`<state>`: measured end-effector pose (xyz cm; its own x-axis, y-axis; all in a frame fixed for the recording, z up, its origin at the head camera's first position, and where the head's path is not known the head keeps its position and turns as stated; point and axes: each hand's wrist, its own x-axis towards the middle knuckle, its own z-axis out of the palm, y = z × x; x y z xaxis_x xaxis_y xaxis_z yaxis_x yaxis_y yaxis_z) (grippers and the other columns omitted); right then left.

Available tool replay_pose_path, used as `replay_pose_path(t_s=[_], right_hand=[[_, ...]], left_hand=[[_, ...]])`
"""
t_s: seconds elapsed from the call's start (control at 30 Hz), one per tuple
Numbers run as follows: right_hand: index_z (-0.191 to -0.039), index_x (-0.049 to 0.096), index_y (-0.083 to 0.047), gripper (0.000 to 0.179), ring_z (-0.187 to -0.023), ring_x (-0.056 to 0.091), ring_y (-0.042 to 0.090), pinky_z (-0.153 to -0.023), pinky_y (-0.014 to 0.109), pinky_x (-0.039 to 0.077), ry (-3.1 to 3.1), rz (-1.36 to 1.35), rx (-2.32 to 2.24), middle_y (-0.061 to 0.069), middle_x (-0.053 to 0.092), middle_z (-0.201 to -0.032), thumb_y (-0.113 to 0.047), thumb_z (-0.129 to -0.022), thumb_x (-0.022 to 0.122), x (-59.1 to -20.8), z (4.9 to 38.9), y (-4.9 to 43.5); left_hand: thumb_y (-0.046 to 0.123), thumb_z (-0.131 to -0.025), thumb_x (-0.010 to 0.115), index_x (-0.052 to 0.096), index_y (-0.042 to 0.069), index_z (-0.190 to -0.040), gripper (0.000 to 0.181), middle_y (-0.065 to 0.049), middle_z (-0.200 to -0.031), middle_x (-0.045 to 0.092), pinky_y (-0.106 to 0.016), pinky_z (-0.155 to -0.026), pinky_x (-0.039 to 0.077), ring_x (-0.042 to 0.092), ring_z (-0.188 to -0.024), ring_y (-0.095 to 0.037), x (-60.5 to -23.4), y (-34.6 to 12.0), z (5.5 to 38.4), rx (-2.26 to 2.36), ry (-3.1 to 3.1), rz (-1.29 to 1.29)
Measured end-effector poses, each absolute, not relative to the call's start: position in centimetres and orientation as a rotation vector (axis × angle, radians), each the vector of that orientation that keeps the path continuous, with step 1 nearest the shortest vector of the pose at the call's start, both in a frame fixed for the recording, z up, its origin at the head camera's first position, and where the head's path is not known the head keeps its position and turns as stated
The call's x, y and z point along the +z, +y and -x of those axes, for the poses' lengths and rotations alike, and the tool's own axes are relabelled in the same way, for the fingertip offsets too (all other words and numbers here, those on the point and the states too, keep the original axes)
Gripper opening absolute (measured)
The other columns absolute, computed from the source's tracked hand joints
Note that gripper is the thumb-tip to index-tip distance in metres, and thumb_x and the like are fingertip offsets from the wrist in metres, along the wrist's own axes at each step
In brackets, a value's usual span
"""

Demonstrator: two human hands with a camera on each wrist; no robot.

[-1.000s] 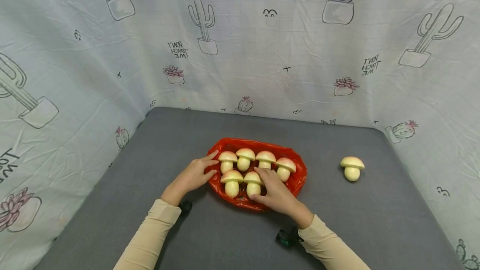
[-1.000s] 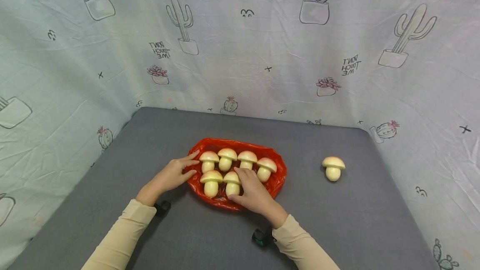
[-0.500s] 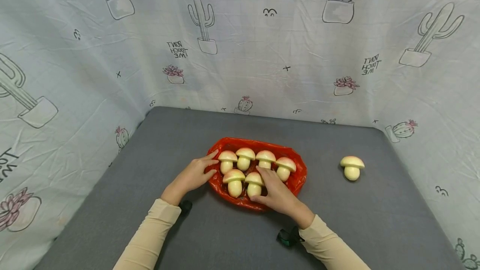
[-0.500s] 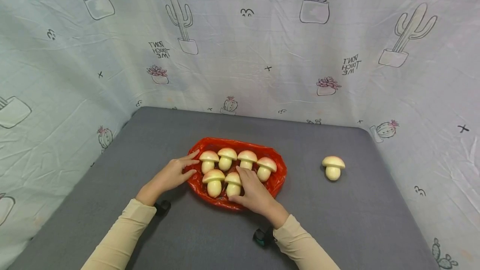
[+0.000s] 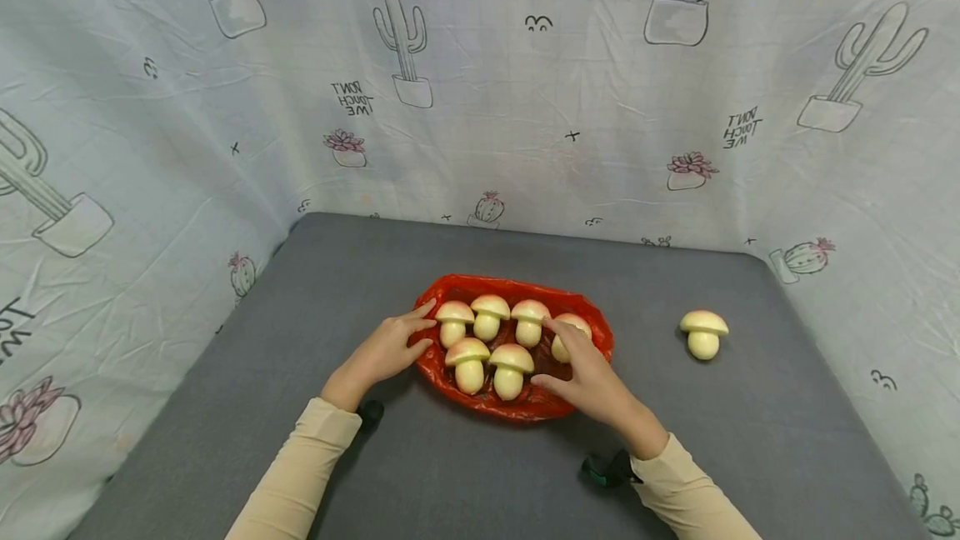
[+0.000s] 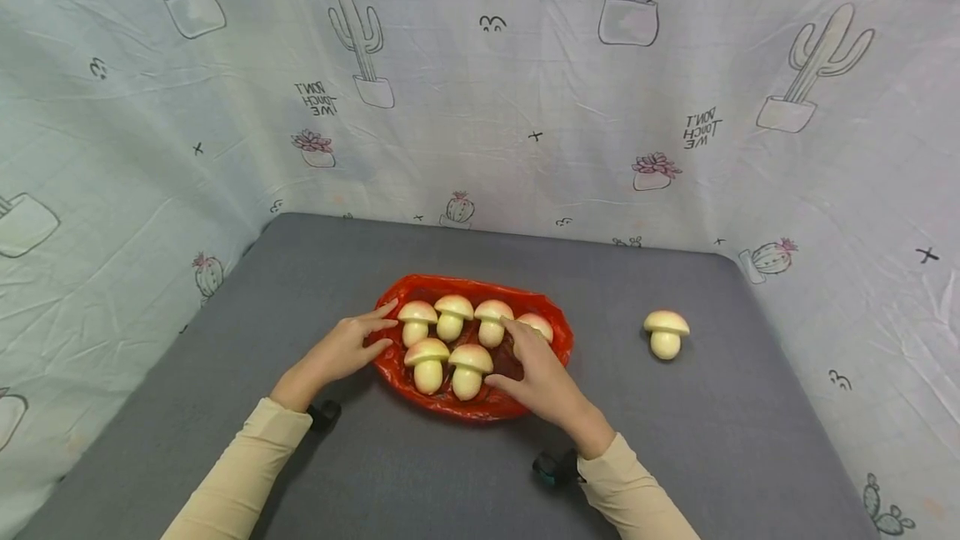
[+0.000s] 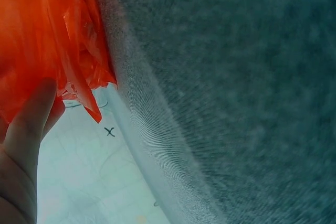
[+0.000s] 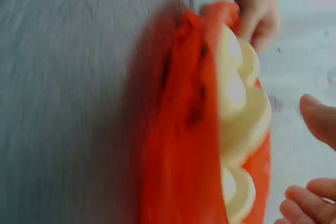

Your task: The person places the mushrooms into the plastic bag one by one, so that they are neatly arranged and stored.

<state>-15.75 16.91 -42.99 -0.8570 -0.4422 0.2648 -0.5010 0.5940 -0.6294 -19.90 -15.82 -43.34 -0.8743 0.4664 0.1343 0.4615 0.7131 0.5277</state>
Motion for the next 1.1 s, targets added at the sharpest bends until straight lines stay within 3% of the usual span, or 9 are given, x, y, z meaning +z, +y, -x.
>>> replay_pose_path(t_s=[0.13,0.3,0.37,0.73,0.83,1.0,1.1], right_hand=[[-0.141,0.040,-0.003,0.078,-0.129,0.043,0.031,-0.101,0.049,0.039,-2.629,-0.759,1.069,0.013,0.046,-0.140,-0.021,-0.076,0.080,-42.5,15.7,19.4],[-0.140,0.043,-0.004,0.078,-0.129,0.043,0.017,-0.105,0.014,0.029,-2.509,-0.714,1.080,0.015,0.050,-0.137,-0.010,-0.072,0.081,-42.5,16.0,23.1],[-0.140,0.043,-0.002,0.078,-0.130,0.042,0.011,-0.105,0.006,0.024,-2.492,-0.687,1.129,0.018,0.049,-0.137,-0.005,-0.072,0.080,-42.4,16.1,24.6],[-0.136,0.040,0.010,0.069,-0.128,0.033,-0.013,-0.101,0.003,0.025,-2.486,-0.502,1.209,0.035,0.045,-0.132,0.015,-0.074,0.070,-40.4,15.6,30.0],[-0.138,0.038,0.009,0.067,-0.129,0.031,-0.014,-0.102,0.002,0.024,-2.488,-0.455,1.210,0.031,0.043,-0.136,0.013,-0.077,0.068,-40.7,15.9,31.8],[-0.143,0.032,0.005,0.070,-0.129,0.027,-0.015,-0.102,0.000,0.020,-2.516,-0.393,1.229,0.010,0.040,-0.146,0.008,-0.082,0.066,-43.0,17.2,35.4],[-0.145,0.029,0.003,0.072,-0.129,0.023,-0.017,-0.101,-0.002,0.017,-2.559,-0.384,1.237,0.007,0.036,-0.148,0.003,-0.084,0.067,-43.8,17.4,36.6]], left_hand=[[0.010,-0.089,0.063,0.062,-0.002,-0.123,0.036,-0.018,-0.144,0.044,-0.047,-0.098,0.045,0.050,-0.125,-0.035,-43.5,-15.9,19.8,0.865,2.906,-0.798],[0.010,-0.089,0.064,0.062,-0.003,-0.123,0.037,-0.018,-0.144,0.044,-0.047,-0.098,0.045,0.051,-0.124,-0.035,-43.5,-16.0,19.8,0.853,2.907,-0.806],[0.010,-0.089,0.064,0.061,-0.004,-0.124,0.038,-0.018,-0.144,0.044,-0.047,-0.098,0.044,0.051,-0.124,-0.036,-43.5,-16.0,19.7,0.848,2.906,-0.804],[0.009,-0.089,0.064,0.060,-0.004,-0.125,0.039,-0.018,-0.145,0.043,-0.046,-0.097,0.046,0.052,-0.122,-0.035,-43.6,-16.0,19.7,0.863,2.892,-0.799],[0.009,-0.089,0.064,0.060,-0.004,-0.125,0.039,-0.018,-0.145,0.043,-0.046,-0.096,0.046,0.052,-0.122,-0.035,-43.6,-16.0,19.7,0.858,2.895,-0.805],[0.009,-0.088,0.064,0.060,-0.004,-0.125,0.039,-0.019,-0.144,0.043,-0.047,-0.097,0.045,0.052,-0.123,-0.036,-43.6,-16.0,19.9,0.852,2.904,-0.806],[0.009,-0.088,0.064,0.060,-0.004,-0.124,0.038,-0.019,-0.144,0.043,-0.047,-0.097,0.045,0.052,-0.123,-0.036,-43.5,-16.0,19.9,0.850,2.903,-0.813]])
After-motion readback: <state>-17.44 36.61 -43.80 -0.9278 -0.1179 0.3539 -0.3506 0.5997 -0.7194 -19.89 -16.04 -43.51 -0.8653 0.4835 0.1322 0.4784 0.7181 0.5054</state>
